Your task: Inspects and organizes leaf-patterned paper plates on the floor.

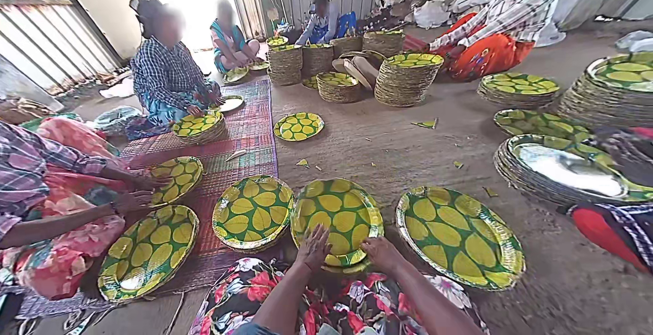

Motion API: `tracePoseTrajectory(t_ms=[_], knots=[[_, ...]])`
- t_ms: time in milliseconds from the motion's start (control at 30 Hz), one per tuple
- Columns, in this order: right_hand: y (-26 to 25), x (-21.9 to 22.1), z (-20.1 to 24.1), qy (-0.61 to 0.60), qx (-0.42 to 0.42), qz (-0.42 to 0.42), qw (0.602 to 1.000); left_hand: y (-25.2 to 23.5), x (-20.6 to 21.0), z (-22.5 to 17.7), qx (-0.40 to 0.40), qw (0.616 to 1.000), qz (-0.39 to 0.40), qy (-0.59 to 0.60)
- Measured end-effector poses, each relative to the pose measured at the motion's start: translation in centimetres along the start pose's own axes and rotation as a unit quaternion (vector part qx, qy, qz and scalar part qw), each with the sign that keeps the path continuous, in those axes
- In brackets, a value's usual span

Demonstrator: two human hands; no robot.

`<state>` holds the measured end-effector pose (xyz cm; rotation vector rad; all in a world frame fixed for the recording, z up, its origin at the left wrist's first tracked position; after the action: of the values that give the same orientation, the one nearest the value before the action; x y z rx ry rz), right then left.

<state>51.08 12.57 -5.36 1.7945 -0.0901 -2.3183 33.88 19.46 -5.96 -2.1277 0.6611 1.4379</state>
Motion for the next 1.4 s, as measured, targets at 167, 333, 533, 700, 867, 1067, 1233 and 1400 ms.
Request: tracePoseTrajectory(t_ms=[167,333,533,700,867,1067,1233,1400], knots=[[2.0,-3.8,-5.8,0.001,0.246,-0.161,0.956,1.0,3.3,0.1,-0.020,0.990,0.141,-0.017],[4.9,-2.7,-10.5,-0.019,0.461,-0.063,0.885,1.0,3.6,0.1,-0.026,0.988,0.150,-0.027],[5.6,-5.0,-11.7,-0.044,0.473,-0.218,0.852,1.4,3.1,-0.2,-0.021,0.988,0.150,-0.015],[4.8,-9.0,-6.8,-0.013,0.229,-0.426,0.875,0.3,-0.3,2.3,-0.150,0.986,-0.065,0.039],[0.5,-2.7,1.1,-0.059,-0.020,-0.135,0.989,3.7,-1.7,7.9,-0.494,0.762,-0.286,0.307],[0.2,-0.3,-1.1,-0.005,0.081,0.017,0.997,4.8,0.9,7.6,-0.547,0.667,-0.204,0.464],[0.2,-1.8,-3.8,-0.041,0.163,-0.079,0.983,4.9,2.7,6.3,-0.569,0.650,-0.163,0.477],[1.4,-5.1,-6.6,-0.131,0.220,-0.327,0.910,4.4,0.8,3.2,-0.544,0.634,-0.166,0.524]])
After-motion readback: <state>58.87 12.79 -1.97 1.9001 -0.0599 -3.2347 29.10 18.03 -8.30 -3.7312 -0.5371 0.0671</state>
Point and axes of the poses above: each hand's wrist, its own y-axis away from the middle knuckle, its own x-axis out of the palm, z = x × y, the point moved 8 cm from there along -y, towards the middle knuckle, and after that the axes turned 11 degrees about -z, right-handed, at the moved point
